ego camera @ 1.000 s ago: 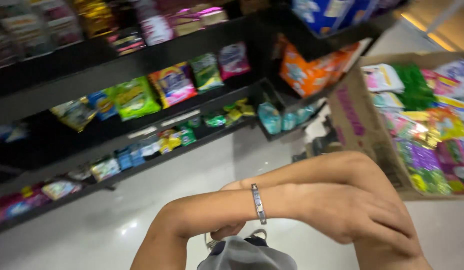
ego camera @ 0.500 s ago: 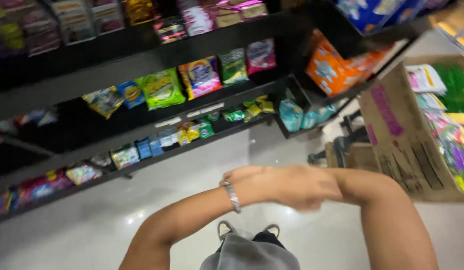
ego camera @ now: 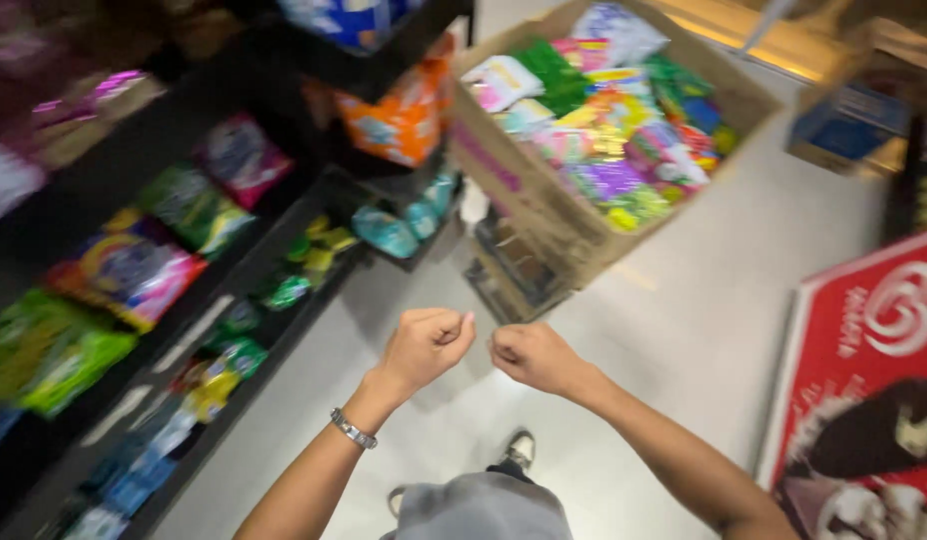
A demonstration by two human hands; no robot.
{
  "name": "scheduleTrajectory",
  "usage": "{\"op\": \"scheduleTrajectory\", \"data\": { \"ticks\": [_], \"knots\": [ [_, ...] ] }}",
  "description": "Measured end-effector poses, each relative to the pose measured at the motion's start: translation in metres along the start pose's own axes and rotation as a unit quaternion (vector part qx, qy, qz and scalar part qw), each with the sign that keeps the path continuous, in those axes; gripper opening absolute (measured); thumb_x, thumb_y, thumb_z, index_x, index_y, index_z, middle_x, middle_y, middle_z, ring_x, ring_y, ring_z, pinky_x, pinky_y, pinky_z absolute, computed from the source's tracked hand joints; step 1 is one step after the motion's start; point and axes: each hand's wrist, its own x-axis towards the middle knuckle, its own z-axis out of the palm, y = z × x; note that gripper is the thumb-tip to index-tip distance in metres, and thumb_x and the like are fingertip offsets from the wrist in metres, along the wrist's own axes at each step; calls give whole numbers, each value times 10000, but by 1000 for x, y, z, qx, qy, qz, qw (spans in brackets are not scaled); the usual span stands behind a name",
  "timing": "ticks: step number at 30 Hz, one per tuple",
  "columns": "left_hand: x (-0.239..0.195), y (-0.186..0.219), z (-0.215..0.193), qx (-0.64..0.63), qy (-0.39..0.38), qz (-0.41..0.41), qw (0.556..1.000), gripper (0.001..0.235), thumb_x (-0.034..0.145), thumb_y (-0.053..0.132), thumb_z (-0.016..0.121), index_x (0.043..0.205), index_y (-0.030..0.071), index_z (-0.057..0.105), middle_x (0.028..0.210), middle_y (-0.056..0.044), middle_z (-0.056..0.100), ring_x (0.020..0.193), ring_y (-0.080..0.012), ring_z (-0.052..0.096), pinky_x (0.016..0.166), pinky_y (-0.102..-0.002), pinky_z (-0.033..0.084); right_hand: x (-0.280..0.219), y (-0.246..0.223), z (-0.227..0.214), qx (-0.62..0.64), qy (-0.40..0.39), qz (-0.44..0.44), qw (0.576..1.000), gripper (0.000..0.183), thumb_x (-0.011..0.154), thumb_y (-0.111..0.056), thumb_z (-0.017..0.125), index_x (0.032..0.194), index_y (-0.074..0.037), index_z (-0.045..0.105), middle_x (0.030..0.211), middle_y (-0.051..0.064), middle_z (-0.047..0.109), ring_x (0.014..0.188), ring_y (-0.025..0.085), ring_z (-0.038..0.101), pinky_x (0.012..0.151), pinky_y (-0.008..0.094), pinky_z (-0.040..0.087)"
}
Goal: Stocking small packets of toiletries onto store shelves from a cardboard box.
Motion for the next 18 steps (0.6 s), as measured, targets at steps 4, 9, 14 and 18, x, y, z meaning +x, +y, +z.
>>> {"op": "scheduleTrajectory", "data": {
  "ticks": [4,9,14,18],
  "knots": [
    [49,21,50,40,-50,-6,998,441,965,121,811,671,-5,508,614,-142,484,541,-275,463,557,-406,410,-35,9,-76,-46,-6,186,982,294,998,-212,762,861,-11,597,744,129,639,708,285,640,667,393,520],
    [97,19,103,-57,-102,3,993,597,899,97,744,1463,106,548,1265,-96,689,1026,-209,730,923,-342,591,-60,34,-147,131,78,249,956,570,859,-166,733,1384,-105,522,1142,59,741,989,199,699,623,340,624],
    [155,2,136,-30,-70,7,997,566,891,121,745,1418,49,549,1268,-138,683,1138,-269,697,966,-378,564,-58,96,-187,71,189,171,964,476,927,-147,723,1374,-63,581,1106,92,758,1006,203,737,884,351,599],
    [210,-17,141,-11,-92,-17,996,626,879,169,769,1437,43,514,1212,-152,682,1132,-300,680,972,-404,544,-21,127,-218,20,204,264,942,465,886,-192,758,1314,-81,616,1064,100,759,953,205,748,759,354,596]
  ]
}}
